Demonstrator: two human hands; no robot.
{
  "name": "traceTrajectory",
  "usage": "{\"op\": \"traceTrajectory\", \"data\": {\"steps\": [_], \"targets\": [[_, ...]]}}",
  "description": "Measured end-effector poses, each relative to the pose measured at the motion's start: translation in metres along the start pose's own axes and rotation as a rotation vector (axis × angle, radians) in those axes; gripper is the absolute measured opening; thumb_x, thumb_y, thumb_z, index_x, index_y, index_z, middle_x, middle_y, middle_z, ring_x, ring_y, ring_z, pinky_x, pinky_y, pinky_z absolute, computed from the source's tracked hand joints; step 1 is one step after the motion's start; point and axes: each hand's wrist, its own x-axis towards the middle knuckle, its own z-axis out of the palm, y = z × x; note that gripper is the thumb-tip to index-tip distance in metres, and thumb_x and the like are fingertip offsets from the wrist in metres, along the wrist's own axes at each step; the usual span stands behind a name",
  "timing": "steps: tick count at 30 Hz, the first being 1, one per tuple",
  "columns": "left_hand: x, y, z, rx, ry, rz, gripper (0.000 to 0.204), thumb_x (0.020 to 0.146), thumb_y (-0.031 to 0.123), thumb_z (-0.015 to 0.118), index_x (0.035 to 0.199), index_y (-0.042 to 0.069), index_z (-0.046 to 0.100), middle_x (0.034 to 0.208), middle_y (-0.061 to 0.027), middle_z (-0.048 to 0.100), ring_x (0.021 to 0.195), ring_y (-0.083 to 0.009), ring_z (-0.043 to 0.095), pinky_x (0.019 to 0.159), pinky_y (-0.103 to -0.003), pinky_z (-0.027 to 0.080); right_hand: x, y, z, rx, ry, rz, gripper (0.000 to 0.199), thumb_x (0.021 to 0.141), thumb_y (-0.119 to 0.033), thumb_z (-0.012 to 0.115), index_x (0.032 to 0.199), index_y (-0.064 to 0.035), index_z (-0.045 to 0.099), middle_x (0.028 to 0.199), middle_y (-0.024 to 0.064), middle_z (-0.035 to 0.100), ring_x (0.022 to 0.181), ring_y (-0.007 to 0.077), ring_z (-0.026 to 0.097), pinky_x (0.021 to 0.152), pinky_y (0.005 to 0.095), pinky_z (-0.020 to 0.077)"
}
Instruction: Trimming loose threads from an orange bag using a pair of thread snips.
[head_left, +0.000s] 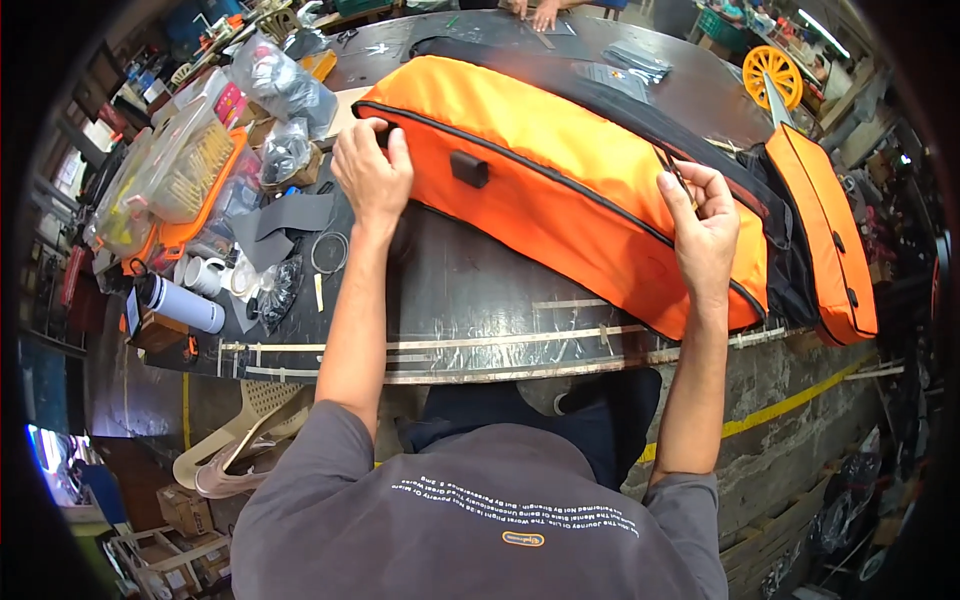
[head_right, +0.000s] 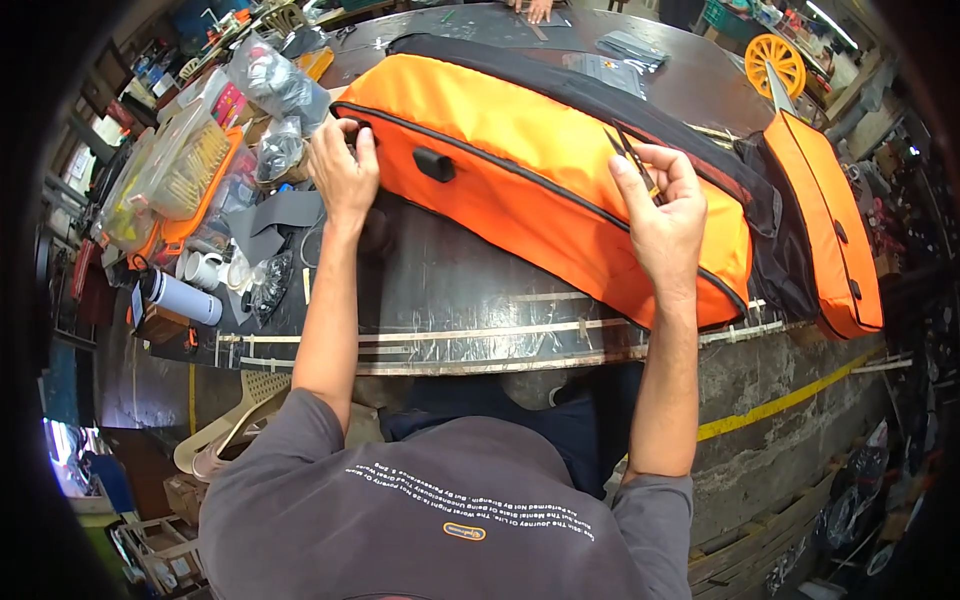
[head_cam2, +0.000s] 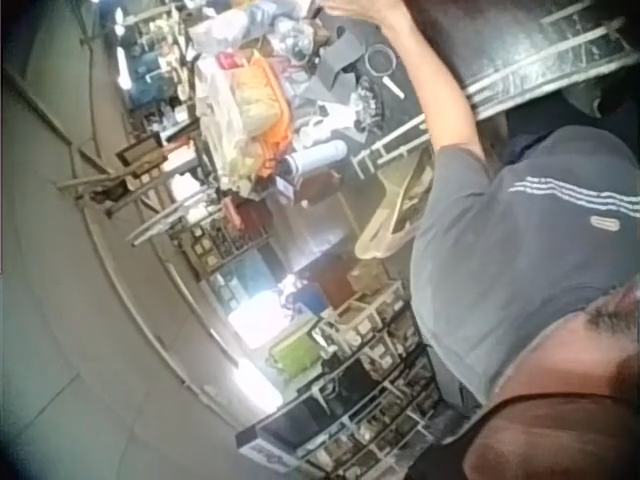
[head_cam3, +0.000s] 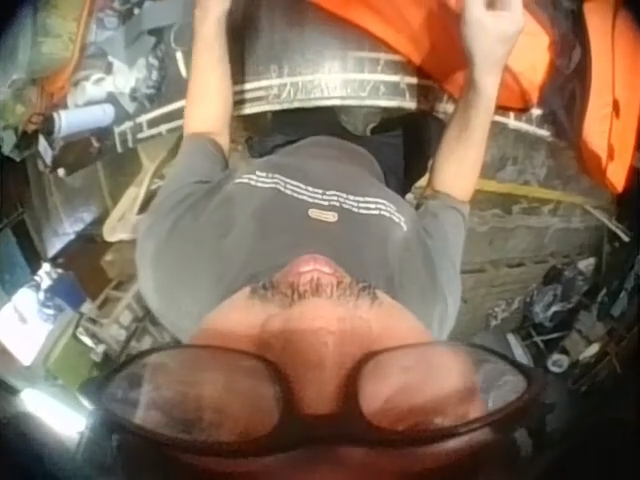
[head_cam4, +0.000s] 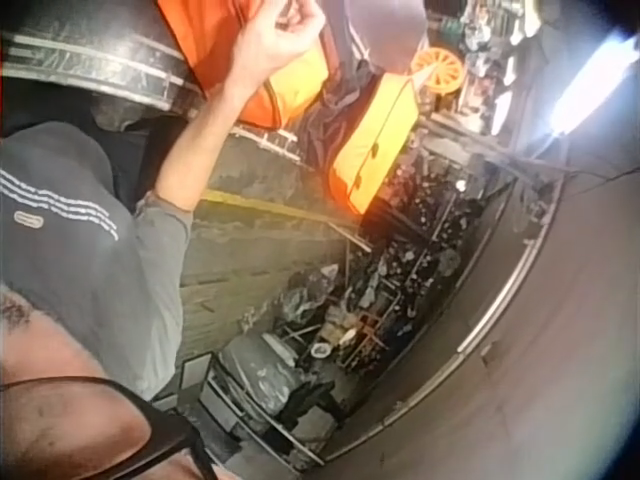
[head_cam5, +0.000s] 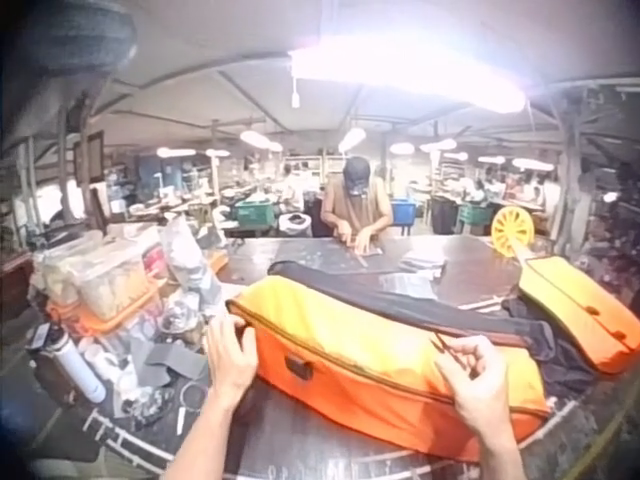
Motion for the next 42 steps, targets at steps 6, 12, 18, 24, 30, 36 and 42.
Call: {"op": "traceTrajectory", "data": {"steps": [6, 12, 18, 24, 30, 36, 42], "targets": [[0.002, 0.016, -0.006, 0.052, -0.14, 0.182, 0.042, 0.098, 0.021, 0.069, 0.139, 0.016, 0.07, 0.143, -0.0114, 0.063, 0.141, -0.0333, 0.057, 0.12, -0.054, 0.039, 0.001, 0.003, 0.003, 0.011, 0.01, -0.002, 0.024, 0.104, -0.014, 0.084, 0.119, -0.0002, 0.072, 0.096, -0.003, 0.073, 0.08, 0.0002, 0.059, 0.073, 0.0176, 0.0458], [-0.047, 0.124, -0.023, -0.26, -0.316, 0.309, 0.065, 0.08, 0.01, 0.066, 0.145, 0.015, 0.069, 0.15, -0.0131, 0.06, 0.151, -0.0341, 0.051, 0.127, -0.066, 0.026, 0.005, 0.007, -0.002, -0.05, 0.02, -0.024, 0.024, 0.104, -0.013, 0.084, 0.12, 0.0003, 0.071, 0.097, -0.0028, 0.073, 0.083, -0.0002, 0.06, 0.074, 0.017, 0.0457], [-0.078, 0.19, -0.053, -0.964, -0.528, 0.833, 0.044, 0.073, 0.02, 0.076, 0.116, 0.015, 0.08, 0.109, -0.0031, 0.075, 0.123, -0.0261, 0.072, 0.114, -0.058, 0.05, 0.008, 0.007, -0.002, 0.013, 0.011, -0.013, 0.022, 0.106, -0.011, 0.081, 0.122, 0.0001, 0.071, 0.099, -0.0032, 0.073, 0.086, 0.0002, 0.06, 0.075, 0.0176, 0.046], [-0.052, 0.169, -0.052, -0.77, -0.314, 0.419, 0.011, 0.08, 0.012, 0.082, 0.09, 0.014, 0.079, 0.088, -0.0028, 0.077, 0.089, -0.0252, 0.074, 0.082, -0.042, 0.054, 0.001, 0.008, -0.009, 0.0, 0.023, -0.031, 0.022, 0.107, -0.01, 0.081, 0.124, 0.0001, 0.071, 0.101, -0.0026, 0.073, 0.089, 0.0012, 0.062, 0.078, 0.0182, 0.0488], [-0.046, 0.137, -0.029, -0.727, -0.292, -0.058, 0.009, 0.091, 0.013, 0.084, 0.095, 0.007, 0.08, 0.09, -0.008, 0.075, 0.073, -0.0249, 0.072, 0.069, -0.038, 0.058, 0.006, 0.014, -0.01, -0.042, 0.012, -0.09, 0.02, 0.107, -0.01, 0.08, 0.121, 0.0004, 0.072, 0.096, -0.0043, 0.069, 0.084, 0.0011, 0.058, 0.074, 0.0182, 0.046], [-0.065, 0.175, -0.006, -0.77, -0.4, -0.18, 0.017, 0.09, 0.016, 0.088, 0.101, 0.006, 0.08, 0.09, -0.0066, 0.075, 0.061, -0.018, 0.067, 0.061, -0.035, 0.054, 0.025, 0.021, -0.003, -0.087, 0.027, -0.083, 0.029, 0.104, -0.021, 0.084, 0.12, 0.0015, 0.073, 0.092, -0.004, 0.071, 0.075, 0.0, 0.055, 0.066, 0.0187, 0.0435], [-0.069, 0.198, 0.029, -0.722, -0.156, -0.05, 0.019, 0.088, 0.014, 0.089, 0.101, 0.008, 0.076, 0.094, -0.0083, 0.07, 0.061, -0.0223, 0.065, 0.062, -0.039, 0.054, 0.037, 0.028, -0.011, -0.11, 0.055, -0.084, 0.03, 0.104, -0.02, 0.084, 0.12, 0.0022, 0.073, 0.093, -0.0018, 0.073, 0.076, 0.0013, 0.057, 0.068, 0.0203, 0.0475]]}}
